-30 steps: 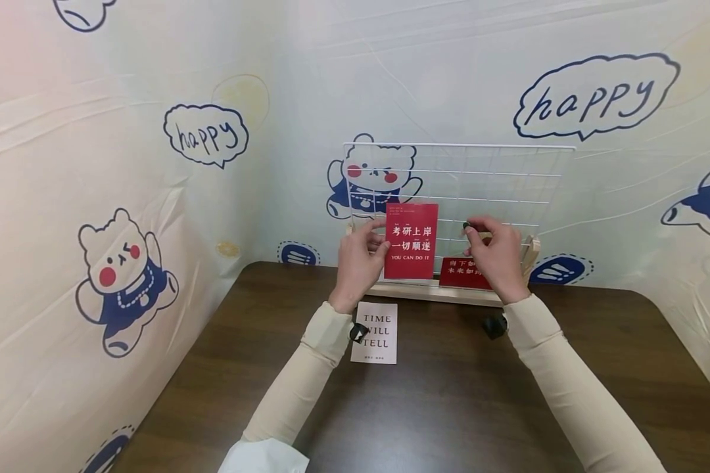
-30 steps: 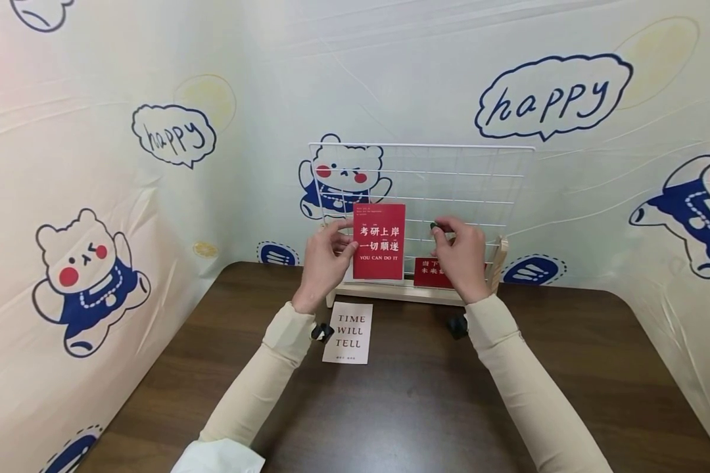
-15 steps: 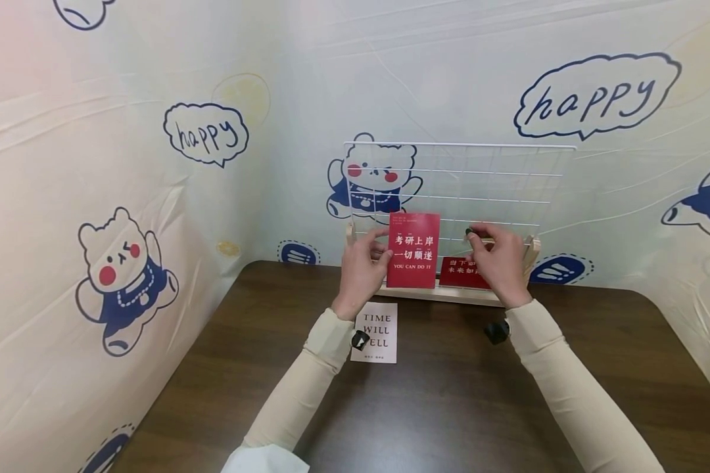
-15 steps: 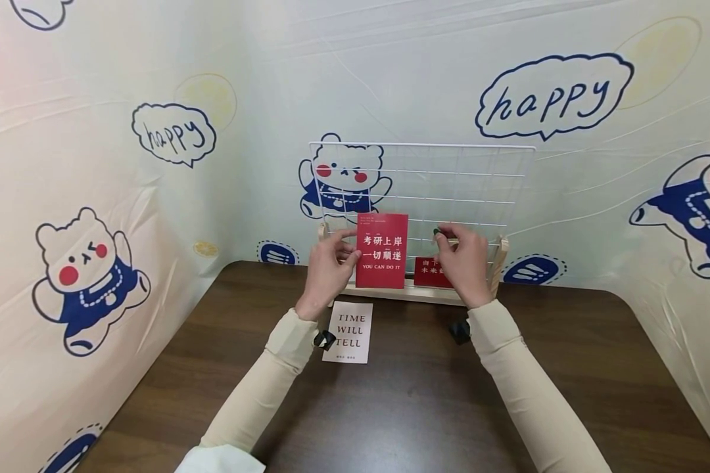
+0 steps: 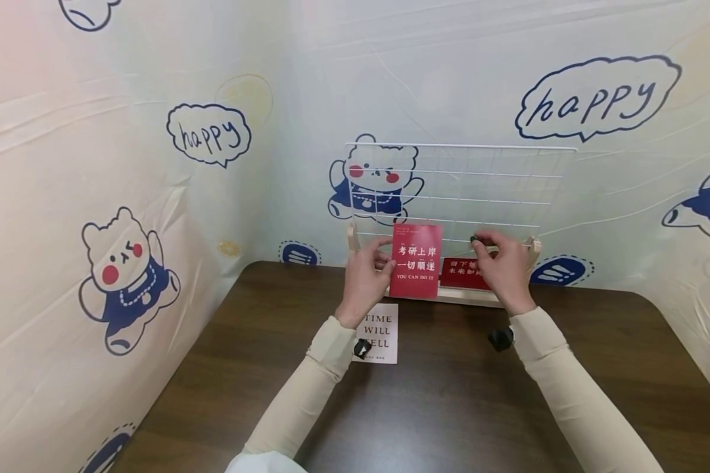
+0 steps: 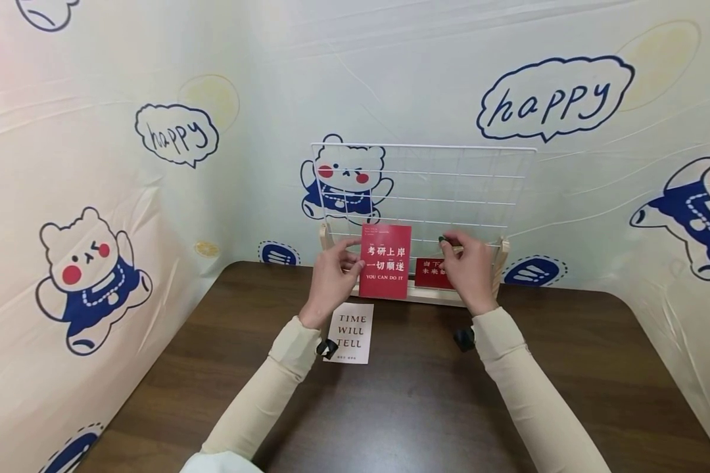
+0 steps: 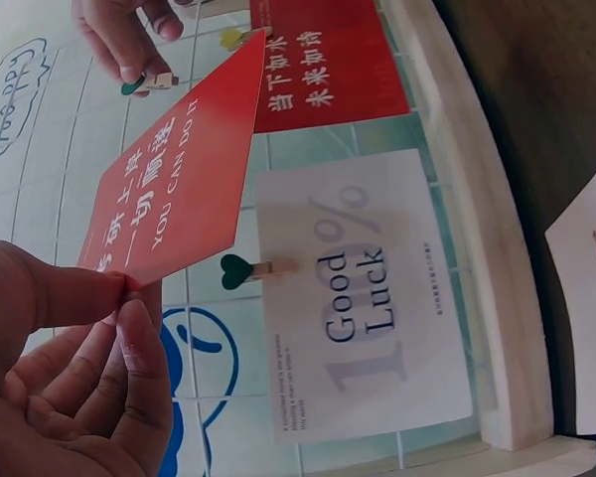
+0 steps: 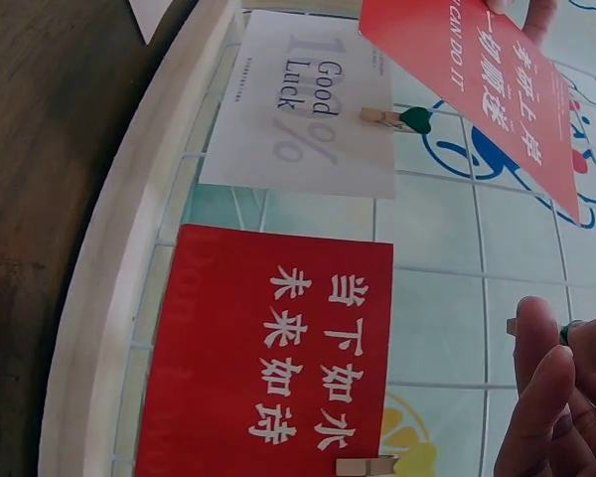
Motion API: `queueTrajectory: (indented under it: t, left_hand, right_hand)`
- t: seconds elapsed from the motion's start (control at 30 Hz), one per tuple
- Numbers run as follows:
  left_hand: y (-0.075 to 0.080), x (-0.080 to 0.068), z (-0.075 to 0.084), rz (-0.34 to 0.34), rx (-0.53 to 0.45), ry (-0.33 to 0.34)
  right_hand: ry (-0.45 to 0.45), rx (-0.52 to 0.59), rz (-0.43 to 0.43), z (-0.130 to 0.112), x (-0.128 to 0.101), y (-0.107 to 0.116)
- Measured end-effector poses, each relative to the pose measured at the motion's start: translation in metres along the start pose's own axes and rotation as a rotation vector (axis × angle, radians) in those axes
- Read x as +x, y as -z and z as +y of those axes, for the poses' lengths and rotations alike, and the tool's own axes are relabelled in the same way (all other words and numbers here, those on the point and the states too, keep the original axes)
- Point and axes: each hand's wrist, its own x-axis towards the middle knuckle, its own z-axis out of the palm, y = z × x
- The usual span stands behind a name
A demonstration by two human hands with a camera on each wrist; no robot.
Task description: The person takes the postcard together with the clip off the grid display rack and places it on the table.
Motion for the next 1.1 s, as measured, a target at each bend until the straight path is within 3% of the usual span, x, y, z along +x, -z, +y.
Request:
queueTrajectory:
  t: [0.47, 0.87, 1.1]
  left_hand:
    - [-0.008, -0.011, -0.006, -0.033, -0.004, 0.015]
    - [-0.015, -0.023, -0.016, -0.051, 0.001, 0.023]
    - [-0.016, -0.024, -0.018, -0.059, 0.007, 0.018]
  right_hand:
    - [-0.017, 0.007, 0.011, 0.015, -0.007, 0.004]
    - [-0.111, 0.018, 0.011, 0.026, -0.018, 0.008]
    - [-0.111, -0.016, 0.005, 0.033, -0.021, 0.014]
